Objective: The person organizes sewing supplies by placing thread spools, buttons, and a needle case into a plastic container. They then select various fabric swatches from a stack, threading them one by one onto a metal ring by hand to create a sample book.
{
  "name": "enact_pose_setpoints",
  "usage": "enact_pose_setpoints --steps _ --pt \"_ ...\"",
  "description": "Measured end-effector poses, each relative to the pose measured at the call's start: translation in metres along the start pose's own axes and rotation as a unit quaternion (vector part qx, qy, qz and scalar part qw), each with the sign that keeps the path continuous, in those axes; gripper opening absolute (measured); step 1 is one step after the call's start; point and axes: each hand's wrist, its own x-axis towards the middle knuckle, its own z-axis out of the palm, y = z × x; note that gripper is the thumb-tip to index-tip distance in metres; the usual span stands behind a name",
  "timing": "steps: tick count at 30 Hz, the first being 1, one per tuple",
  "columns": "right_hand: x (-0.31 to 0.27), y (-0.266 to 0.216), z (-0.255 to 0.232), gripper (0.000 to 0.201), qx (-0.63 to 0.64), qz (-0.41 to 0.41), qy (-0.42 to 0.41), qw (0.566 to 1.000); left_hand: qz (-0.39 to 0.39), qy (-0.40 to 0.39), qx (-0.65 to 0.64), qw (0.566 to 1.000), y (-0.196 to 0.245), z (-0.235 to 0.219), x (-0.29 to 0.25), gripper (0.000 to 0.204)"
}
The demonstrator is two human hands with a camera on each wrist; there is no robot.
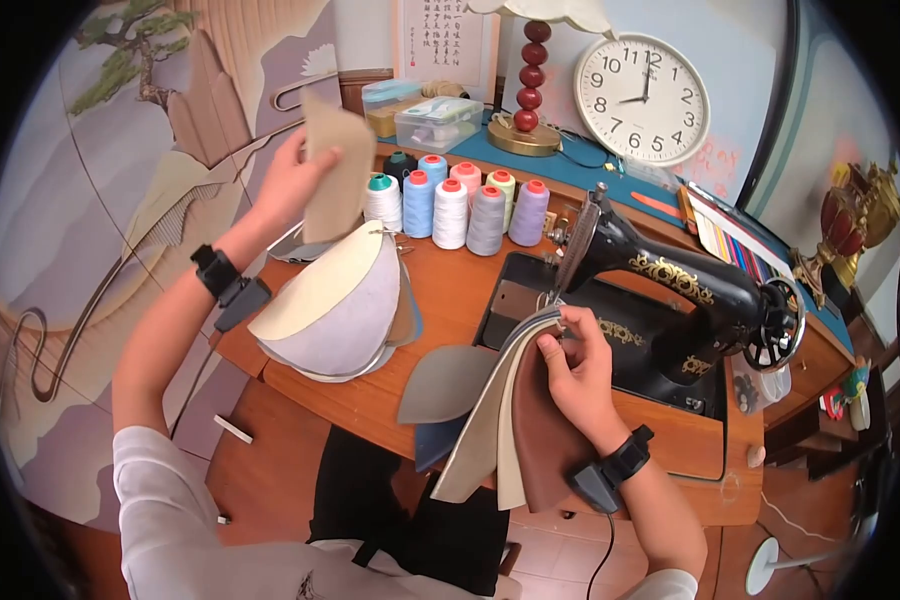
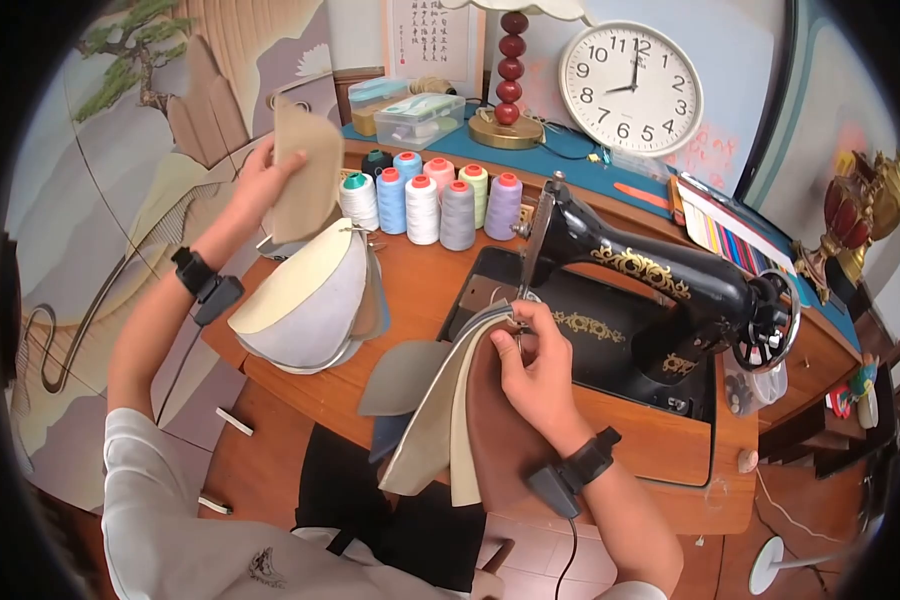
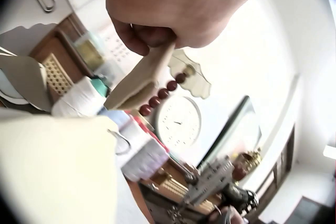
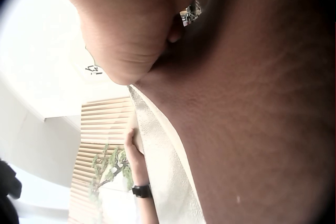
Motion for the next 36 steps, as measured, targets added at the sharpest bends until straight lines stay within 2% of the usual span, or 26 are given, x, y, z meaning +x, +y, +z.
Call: enact_pose_setpoints --steps 2,4,6,7,10,12,13,14,16,17,19,20,22,23,24,26,28,31,34,36 --pt "-0.001 0.002 -0.001 0.021 0.021 -0.01 -0.014 1.0 0.162 -0.165 0.067 0.971 0.019 0.025 -0.029 0.045" --pt "-0.001 0.001 -0.002 0.022 0.03 0.01 -0.027 0.999 0.283 -0.244 0.153 0.915 0.015 0.057 -0.05 0.04" --pt "0.0 0.002 0.0 0.024 0.079 -0.02 -0.031 0.996 0.264 -0.357 0.203 0.873 0.025 0.083 -0.077 0.038" --pt "-0.002 -0.003 -0.003 0.024 0.094 0.038 -0.045 0.994 0.252 -0.377 0.225 0.862 0.032 0.093 -0.092 0.038" --pt "-0.001 -0.002 -0.002 0.025 0.107 0.037 -0.039 0.993 0.255 -0.411 0.282 0.829 0.032 0.114 -0.115 0.038" --pt "-0.002 -0.002 -0.002 0.025 0.12 0.045 -0.041 0.991 0.222 -0.522 0.289 0.771 0.037 0.116 -0.118 0.037" --pt "-0.002 -0.002 -0.003 0.025 0.137 0.049 -0.054 0.988 0.171 -0.553 0.325 0.748 0.047 0.117 -0.117 0.04" --pt "-0.002 -0.001 -0.005 0.025 0.137 0.052 -0.051 0.988 0.171 -0.557 0.324 0.745 0.046 0.12 -0.119 0.04" --pt "-0.001 -0.001 -0.002 0.025 0.123 0.039 -0.046 0.991 0.226 -0.519 0.254 0.784 0.043 0.118 -0.124 0.044" --pt "-0.001 -0.004 -0.001 0.024 0.118 0.038 -0.04 0.991 0.222 -0.52 0.258 0.784 0.038 0.12 -0.126 0.044" --pt "-0.002 -0.008 0.0 0.024 0.136 0.04 -0.037 0.989 0.177 -0.541 0.08 0.818 0.023 0.131 -0.13 0.051" --pt "-0.001 -0.009 -0.001 0.023 0.145 0.041 -0.032 0.988 0.174 -0.54 0.082 0.819 0.018 0.135 -0.136 0.051" --pt "0.0 -0.009 -0.001 0.023 0.145 0.043 -0.035 0.988 0.014 -0.476 -0.09 0.875 0.014 0.146 -0.152 0.055" --pt "0.0 -0.005 0.0 0.023 0.143 0.027 -0.024 0.989 -0.025 -0.455 -0.126 0.881 0.02 0.149 -0.156 0.059" --pt "0.0 -0.003 0.001 0.023 0.14 0.012 -0.013 0.99 -0.027 -0.455 -0.131 0.88 0.017 0.151 -0.154 0.059" --pt "0.0 -0.002 0.001 0.024 0.128 0.023 -0.017 0.991 -0.266 -0.434 -0.201 0.837 0.016 0.155 -0.148 0.055" --pt "0.0 -0.002 0.0 0.024 0.118 0.033 -0.022 0.992 -0.28 -0.422 -0.211 0.836 0.022 0.161 -0.153 0.056" --pt "0.001 -0.009 -0.001 0.025 0.092 0.006 -0.019 0.996 -0.28 -0.431 -0.168 0.841 0.021 0.168 -0.16 0.057" --pt "0.001 -0.009 -0.001 0.025 0.075 0.014 -0.016 0.997 -0.266 -0.438 -0.248 0.822 0.002 0.171 -0.157 0.066" --pt "0.001 -0.005 -0.001 0.027 0.104 0.011 -0.023 0.994 -0.237 -0.464 -0.357 0.775 -0.008 0.168 -0.153 0.078"
